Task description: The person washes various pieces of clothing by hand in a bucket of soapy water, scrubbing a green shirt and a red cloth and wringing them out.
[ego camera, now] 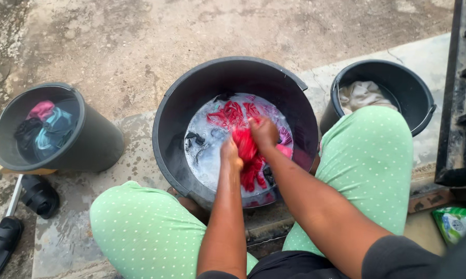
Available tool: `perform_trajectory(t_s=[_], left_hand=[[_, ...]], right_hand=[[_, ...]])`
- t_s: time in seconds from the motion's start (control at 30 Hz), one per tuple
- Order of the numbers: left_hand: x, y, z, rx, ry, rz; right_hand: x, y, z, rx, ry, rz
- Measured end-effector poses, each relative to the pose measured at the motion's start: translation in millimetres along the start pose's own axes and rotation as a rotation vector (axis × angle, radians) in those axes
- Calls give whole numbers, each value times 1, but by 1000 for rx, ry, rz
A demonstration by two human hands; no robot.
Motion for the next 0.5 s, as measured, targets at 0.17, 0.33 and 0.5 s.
perform_trajectory(t_s=[0.17, 0.33, 0.5], left_hand=[[-90, -17, 4, 125, -398, -10], [-83, 9, 25, 110, -469, 80], [-21, 85, 64, -433, -343, 99]], right_hand=[[-6, -12, 19, -144, 172, 234], [-7, -18, 41, -135, 180, 392], [-50, -69, 23, -4, 234, 150]])
Point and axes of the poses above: each hand's wrist, its own z-axis towards the middle knuckle, its own y-axis out of the back of the hand, x = y × z, the point moved 2 cm from there along z, towards the middle knuckle, and after that the axes turned 8 degrees about -y, right-handed, at the moved point
